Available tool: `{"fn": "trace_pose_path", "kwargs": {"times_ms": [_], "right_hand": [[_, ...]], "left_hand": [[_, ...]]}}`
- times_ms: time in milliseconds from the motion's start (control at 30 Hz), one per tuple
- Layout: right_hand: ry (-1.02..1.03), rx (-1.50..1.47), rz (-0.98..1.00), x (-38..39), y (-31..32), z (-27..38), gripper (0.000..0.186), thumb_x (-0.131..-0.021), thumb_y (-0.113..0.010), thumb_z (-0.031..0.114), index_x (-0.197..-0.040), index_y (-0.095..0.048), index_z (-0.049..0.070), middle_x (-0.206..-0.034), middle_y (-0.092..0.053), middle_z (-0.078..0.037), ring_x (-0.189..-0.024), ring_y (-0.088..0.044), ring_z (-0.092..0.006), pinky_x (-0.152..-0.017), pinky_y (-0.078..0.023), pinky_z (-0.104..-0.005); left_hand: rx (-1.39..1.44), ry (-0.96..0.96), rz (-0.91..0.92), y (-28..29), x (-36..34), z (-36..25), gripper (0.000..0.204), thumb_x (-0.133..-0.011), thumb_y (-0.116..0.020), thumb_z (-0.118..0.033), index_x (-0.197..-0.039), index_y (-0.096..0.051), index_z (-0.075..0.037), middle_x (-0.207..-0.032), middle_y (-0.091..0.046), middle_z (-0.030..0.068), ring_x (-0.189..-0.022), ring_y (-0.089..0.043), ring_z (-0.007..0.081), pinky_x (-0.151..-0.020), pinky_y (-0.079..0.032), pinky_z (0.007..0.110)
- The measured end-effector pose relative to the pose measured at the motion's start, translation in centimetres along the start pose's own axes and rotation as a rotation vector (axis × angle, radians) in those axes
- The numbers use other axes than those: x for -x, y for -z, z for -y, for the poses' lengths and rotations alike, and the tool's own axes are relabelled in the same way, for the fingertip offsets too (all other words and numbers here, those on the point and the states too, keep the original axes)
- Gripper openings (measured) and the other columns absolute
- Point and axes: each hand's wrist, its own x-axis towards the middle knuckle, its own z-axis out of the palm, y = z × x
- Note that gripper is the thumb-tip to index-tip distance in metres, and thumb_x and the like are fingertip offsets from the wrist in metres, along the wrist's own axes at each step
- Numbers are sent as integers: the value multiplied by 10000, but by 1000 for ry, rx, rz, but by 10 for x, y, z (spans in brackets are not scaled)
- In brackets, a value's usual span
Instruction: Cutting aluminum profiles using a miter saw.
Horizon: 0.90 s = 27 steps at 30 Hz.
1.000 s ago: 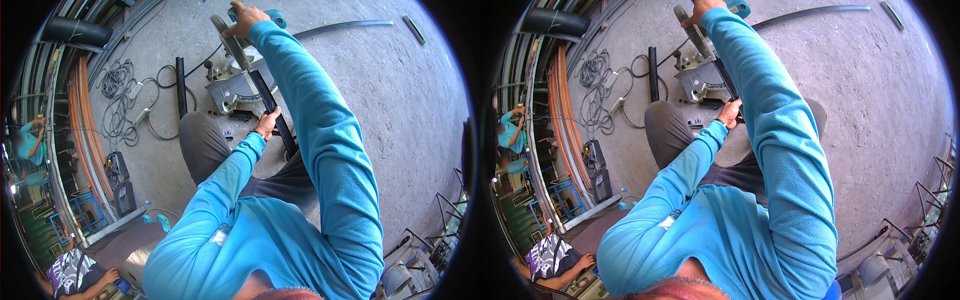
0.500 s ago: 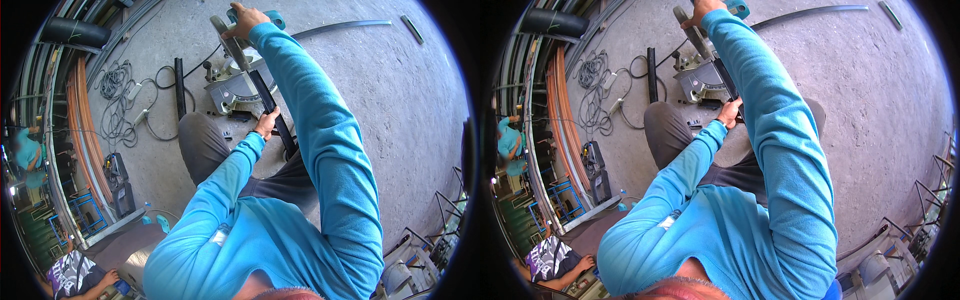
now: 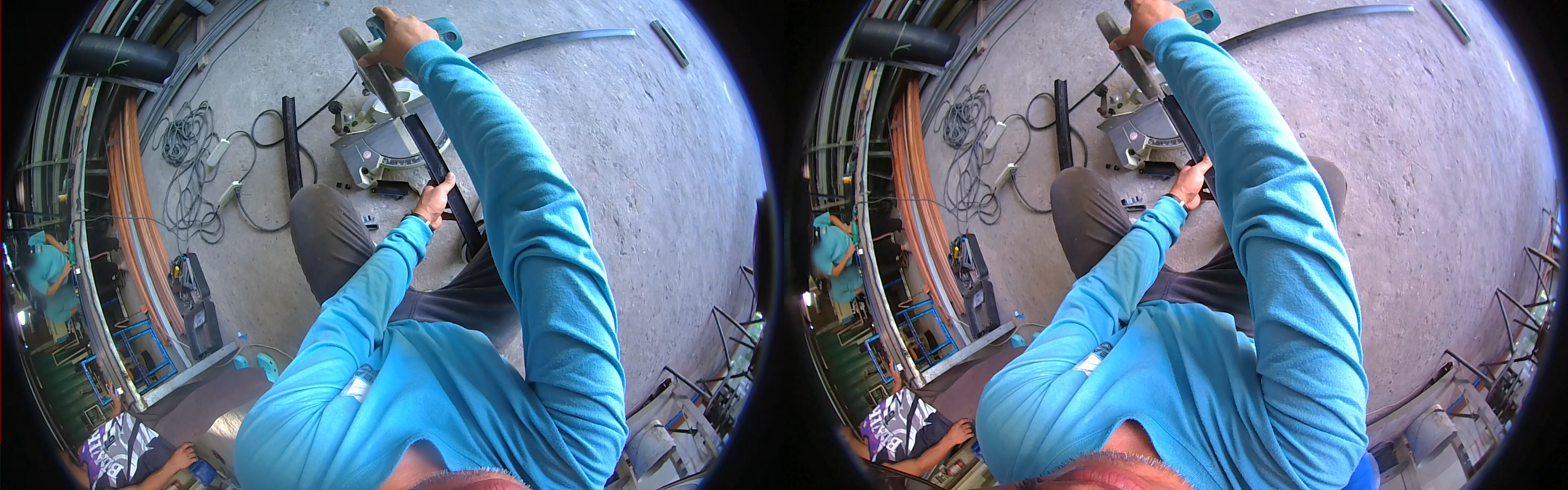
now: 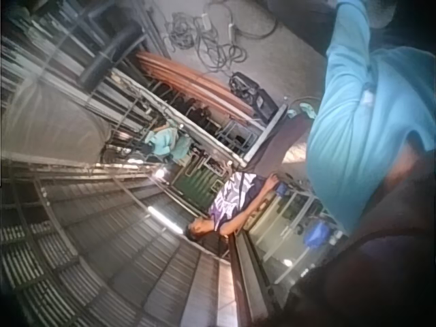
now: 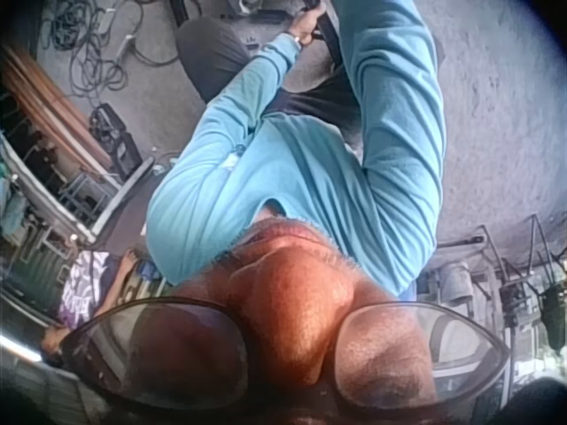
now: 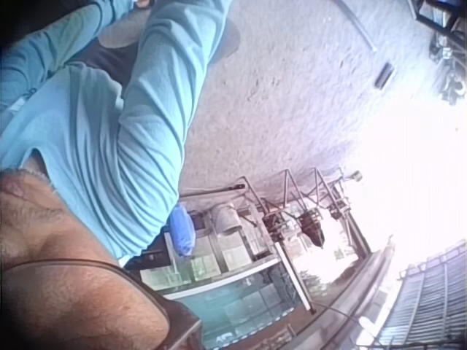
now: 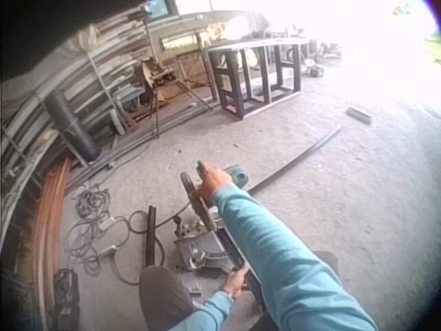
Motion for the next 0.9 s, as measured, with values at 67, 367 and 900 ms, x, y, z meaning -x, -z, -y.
{"fn": "trace_pose_path", "kwargs": {"times_ms": [67, 367, 900], "right_hand": [[-11, 2, 18, 1, -6, 1, 1032, -701, -869, 433, -1523, -346, 90, -1338, -615, -215, -1225, -604, -366, -996, -511, -432], [-41, 124, -159, -2, -29, -10, 1023, -684, -850, 620, -1524, -391, 258, -1253, -670, -214, -1049, -709, -389, -904, -597, -443], [-20, 135, -166, 10, -26, -11, 1019, -701, -845, 608, -1529, -376, 242, -1251, -669, -220, -1052, -704, -398, -874, -602, -448]], "left_hand": [[11, -2, 2, 1, 0, 1, 478, -927, -692, -497, -1031, -708, -31, -886, -663, 31, -752, -563, 143, -688, -451, 323], [22, -6, 22, -3, 4, -2, 458, -942, -687, -462, -1064, -700, -21, -916, -682, 37, -782, -588, 143, -727, -474, 326], [27, -16, 30, -6, 8, -7, 417, -943, -693, -444, -1052, -694, -41, -908, -667, 18, -805, -580, 134, -747, -475, 336]]}}
